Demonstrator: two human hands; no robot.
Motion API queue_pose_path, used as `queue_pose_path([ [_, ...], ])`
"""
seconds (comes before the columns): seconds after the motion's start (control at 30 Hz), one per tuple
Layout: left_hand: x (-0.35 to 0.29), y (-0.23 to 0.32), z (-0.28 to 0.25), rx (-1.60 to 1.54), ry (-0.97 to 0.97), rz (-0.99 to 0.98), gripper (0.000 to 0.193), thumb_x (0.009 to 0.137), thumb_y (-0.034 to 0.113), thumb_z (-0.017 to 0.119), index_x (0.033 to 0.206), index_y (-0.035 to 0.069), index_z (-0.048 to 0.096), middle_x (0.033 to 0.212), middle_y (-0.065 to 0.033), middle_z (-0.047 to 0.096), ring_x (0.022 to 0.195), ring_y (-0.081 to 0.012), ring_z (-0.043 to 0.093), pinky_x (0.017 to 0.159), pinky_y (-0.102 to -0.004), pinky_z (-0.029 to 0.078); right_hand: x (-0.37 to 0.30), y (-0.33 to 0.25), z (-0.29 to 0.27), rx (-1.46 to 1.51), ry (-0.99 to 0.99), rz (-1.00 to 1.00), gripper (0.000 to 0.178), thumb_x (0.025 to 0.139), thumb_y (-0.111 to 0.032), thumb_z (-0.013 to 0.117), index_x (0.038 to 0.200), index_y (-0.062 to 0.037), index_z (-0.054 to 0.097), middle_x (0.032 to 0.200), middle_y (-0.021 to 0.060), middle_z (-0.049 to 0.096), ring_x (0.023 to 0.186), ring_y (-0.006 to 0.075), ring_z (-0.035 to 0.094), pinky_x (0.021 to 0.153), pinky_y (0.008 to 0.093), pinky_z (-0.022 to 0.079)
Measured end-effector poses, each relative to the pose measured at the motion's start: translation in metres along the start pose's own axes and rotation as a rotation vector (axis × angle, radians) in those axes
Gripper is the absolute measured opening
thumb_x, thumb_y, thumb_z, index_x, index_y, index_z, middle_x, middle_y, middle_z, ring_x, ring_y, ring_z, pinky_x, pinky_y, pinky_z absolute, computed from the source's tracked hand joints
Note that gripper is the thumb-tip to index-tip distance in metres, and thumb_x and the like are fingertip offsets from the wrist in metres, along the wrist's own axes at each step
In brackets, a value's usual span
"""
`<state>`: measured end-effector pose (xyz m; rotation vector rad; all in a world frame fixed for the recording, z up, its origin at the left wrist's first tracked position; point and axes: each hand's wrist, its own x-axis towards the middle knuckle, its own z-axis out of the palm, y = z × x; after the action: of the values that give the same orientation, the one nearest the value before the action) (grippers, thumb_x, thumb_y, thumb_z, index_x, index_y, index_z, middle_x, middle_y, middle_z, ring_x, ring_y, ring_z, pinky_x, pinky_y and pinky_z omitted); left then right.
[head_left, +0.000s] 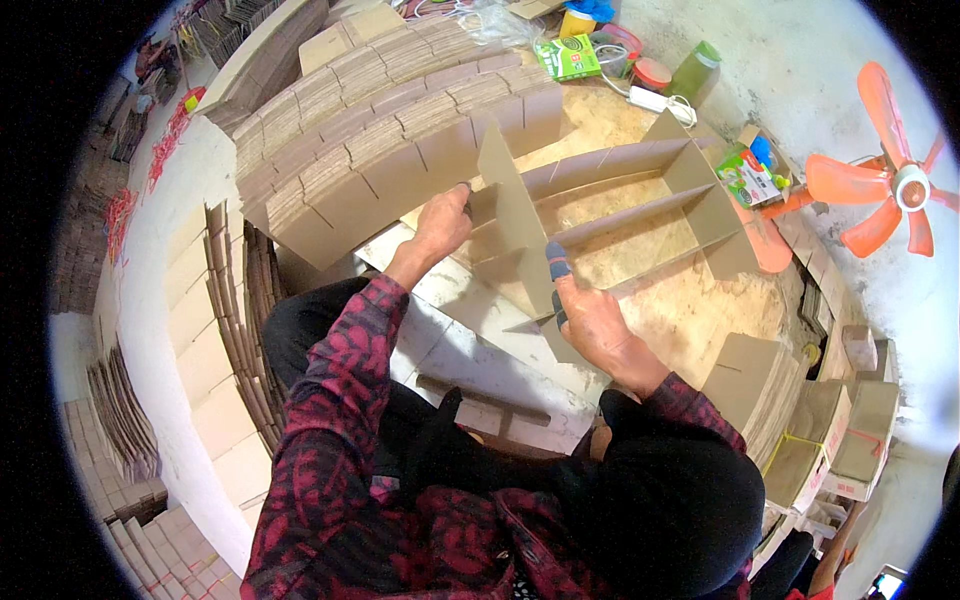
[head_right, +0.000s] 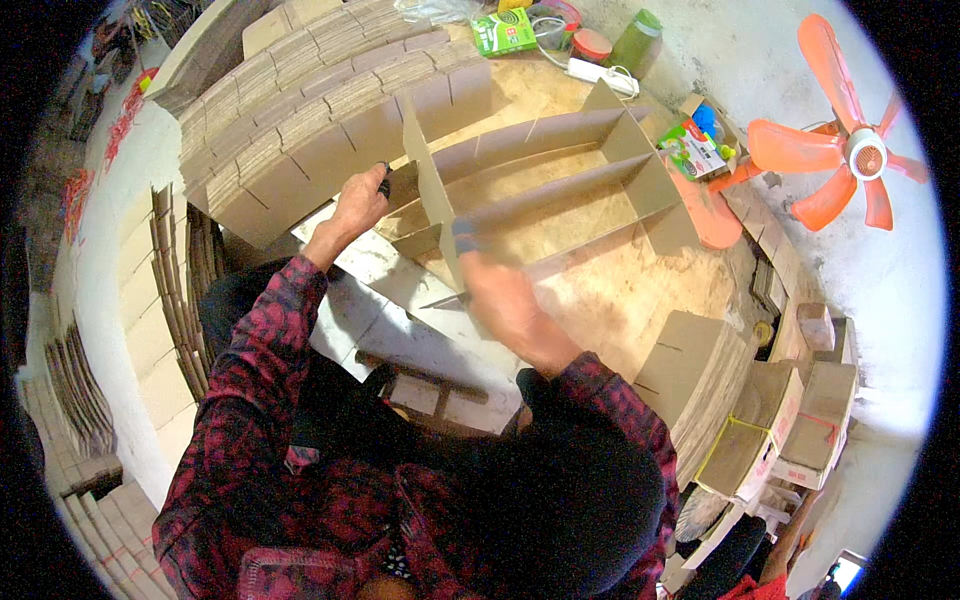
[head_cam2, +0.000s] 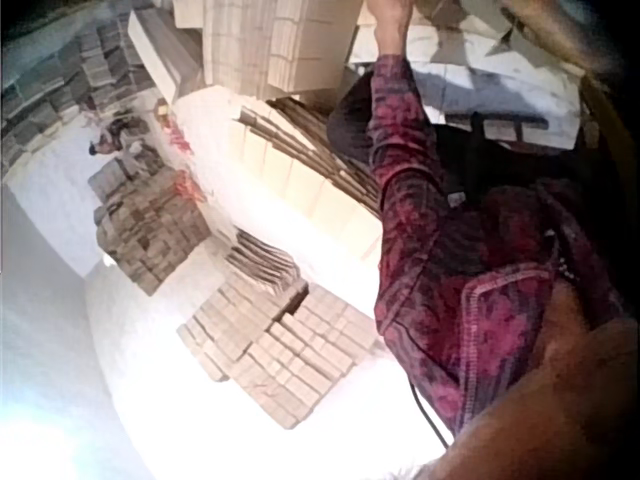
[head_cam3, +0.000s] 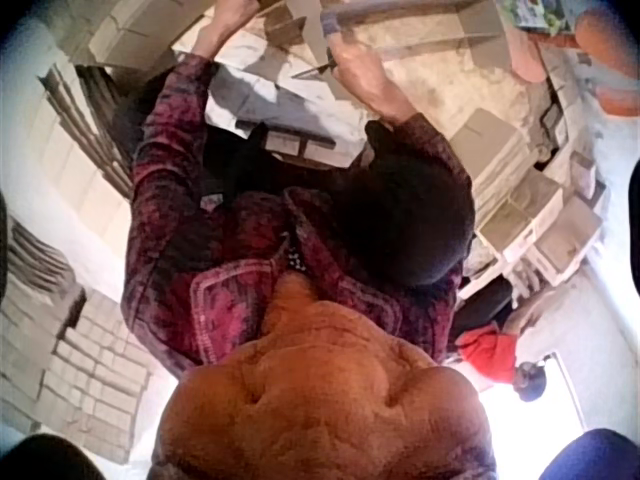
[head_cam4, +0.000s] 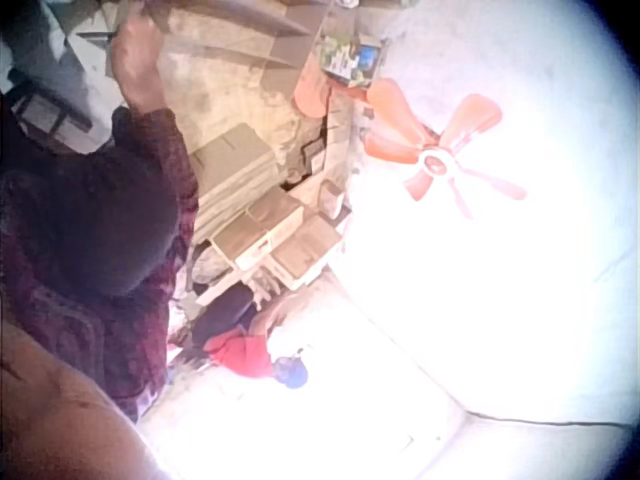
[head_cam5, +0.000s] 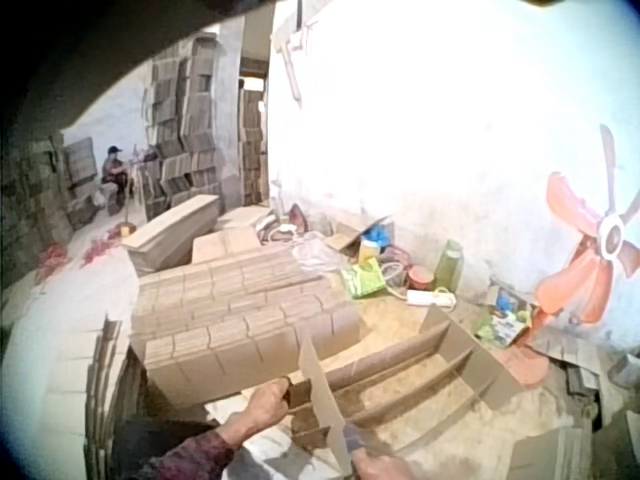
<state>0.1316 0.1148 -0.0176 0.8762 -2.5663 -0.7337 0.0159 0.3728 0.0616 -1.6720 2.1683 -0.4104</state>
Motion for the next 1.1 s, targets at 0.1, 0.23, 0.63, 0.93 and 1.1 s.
queue_pose_path([
  [0.1,-0.007,0.000,0.000,0.037,0.055,-0.005,0.018,0.073,-0.003,0.050,0.091,-0.001,0.052,0.079,-0.0299,0.059,0.080,-0.0494,0.057,0.070,-0.0549,0.043,0.011,0.005,-0.003,-0.056,-0.045,0.009,0.028,0.075,-0.007,0.059,0.100,-0.0032,0.046,0.080,0.0229,0.063,0.077,0.0435,0.063,0.064,0.0514,0.050],
  [0.23,-0.011,0.011,0.001,0.052,0.019,-0.093,0.019,0.075,0.001,0.052,0.093,-0.001,0.056,0.082,-0.0278,0.063,0.083,-0.0450,0.062,0.073,-0.0511,0.048,0.012,0.030,-0.007,-0.051,0.025,-0.103,0.025,0.078,-0.007,0.056,0.100,-0.0044,0.046,0.081,0.0228,0.063,0.079,0.0440,0.062,0.067,0.0510,0.050],
  [0.63,-0.021,0.028,-0.018,-0.129,0.293,0.303,0.035,0.068,-0.005,0.055,0.102,-0.002,0.053,0.114,-0.0273,0.056,0.107,-0.0421,0.054,0.091,-0.0453,0.045,0.021,0.017,-0.016,0.050,-0.075,-0.129,0.025,0.076,-0.005,0.056,0.100,-0.0020,0.052,0.087,0.0253,0.063,0.087,0.0449,0.060,0.075,0.0522,0.048],
  [0.93,-0.149,0.095,0.011,-0.201,-0.411,0.029,0.029,0.072,-0.005,0.057,0.098,-0.001,0.046,0.074,-0.0263,0.059,0.075,-0.0475,0.059,0.065,-0.0517,0.047,0.030,0.000,-0.009,0.042,-0.091,-0.060,0.062,0.067,0.010,0.048,0.128,0.0026,0.042,0.087,0.0297,0.060,0.086,0.0482,0.058,0.074,0.0526,0.046],
  [1.1,-0.155,0.103,0.049,-0.234,-0.310,0.070,0.019,0.081,0.003,0.048,0.099,0.005,0.053,0.072,-0.0249,0.061,0.075,-0.0462,0.060,0.066,-0.0544,0.046,0.022,0.013,0.008,0.205,0.074,-0.172,0.040,0.069,0.005,0.052,0.108,0.0039,0.052,0.085,0.0291,0.061,0.084,0.0473,0.059,0.072,0.0528,0.046],
])
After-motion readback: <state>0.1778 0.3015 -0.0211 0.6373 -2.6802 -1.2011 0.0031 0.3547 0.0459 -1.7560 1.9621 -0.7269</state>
